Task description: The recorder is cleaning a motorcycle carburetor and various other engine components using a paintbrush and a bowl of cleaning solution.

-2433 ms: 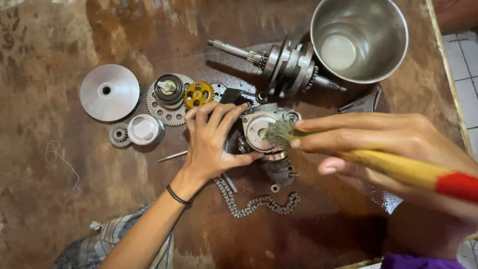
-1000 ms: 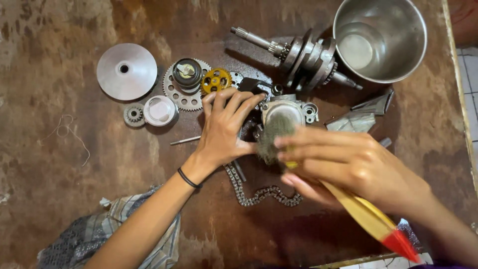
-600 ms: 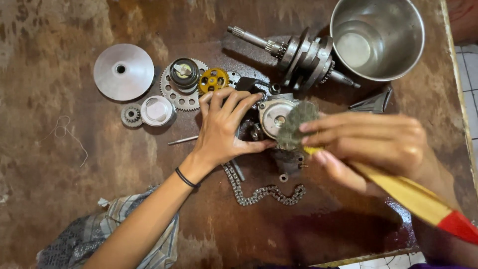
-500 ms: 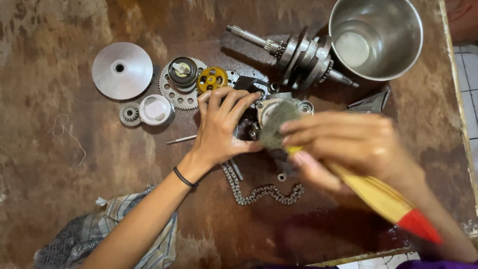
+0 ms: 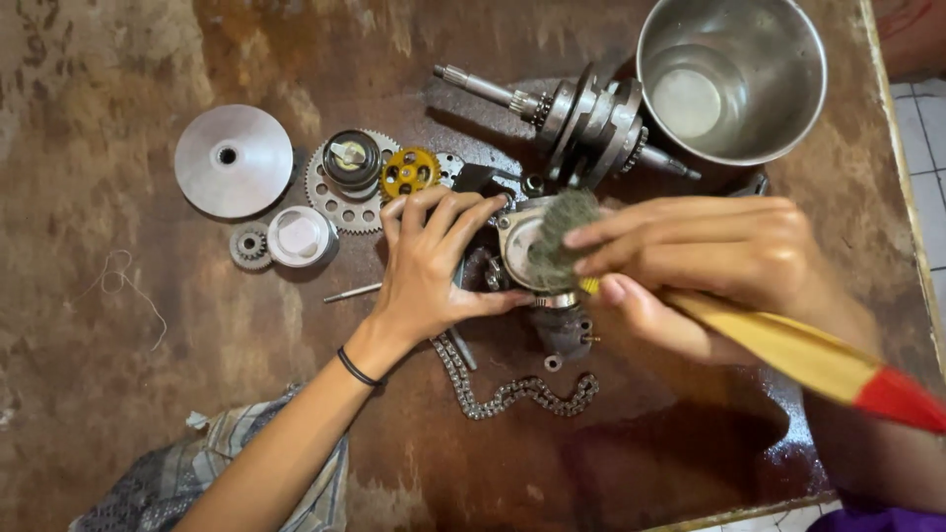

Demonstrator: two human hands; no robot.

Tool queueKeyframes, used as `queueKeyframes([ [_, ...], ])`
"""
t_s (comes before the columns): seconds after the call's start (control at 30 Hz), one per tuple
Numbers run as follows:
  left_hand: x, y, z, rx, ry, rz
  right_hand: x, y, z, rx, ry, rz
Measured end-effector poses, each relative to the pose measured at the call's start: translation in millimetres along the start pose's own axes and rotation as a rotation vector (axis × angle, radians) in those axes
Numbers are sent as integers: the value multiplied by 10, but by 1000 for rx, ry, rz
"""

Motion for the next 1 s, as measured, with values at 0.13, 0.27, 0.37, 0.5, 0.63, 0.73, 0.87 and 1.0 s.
queueKeyframes([
  [0.13, 31, -4, 12, 8, 3, 0, 20, -18, 110, 10, 50, -1],
  [0.27, -26, 23, -23, 16, 2, 15, -29, -93, 31, 24, 25, -1],
  [0.37, -48, 16, -31, 17, 6, 19, -49, -212, 61, 0, -27, 31],
  [0.5, 8, 10, -7, 39, 48, 60, 70, -306, 12, 25, -46, 151],
  [0.63, 128, 3, 103, 60, 87, 93, 94, -486, -39, -111, -46, 176],
  [0.73, 207, 5, 210, 75, 143, 172, 217, -518, -39, -266, -52, 229],
  [0.87, 202, 11, 228, 141, 200, 210, 355, -563, 180, -157, -131, 185],
  [1.0, 4, 114, -7, 98, 269, 311, 400, -700, 209, -180, -132, 218],
])
Point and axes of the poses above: each hand's wrist, its own y-axis towards the middle knuckle, its own z-axis out of the palm, x = y × z, the point moved 5 cm from there along y, towards the middle knuckle, and after that the axes turned 10 degrees about -y, right-handed, at the moved point
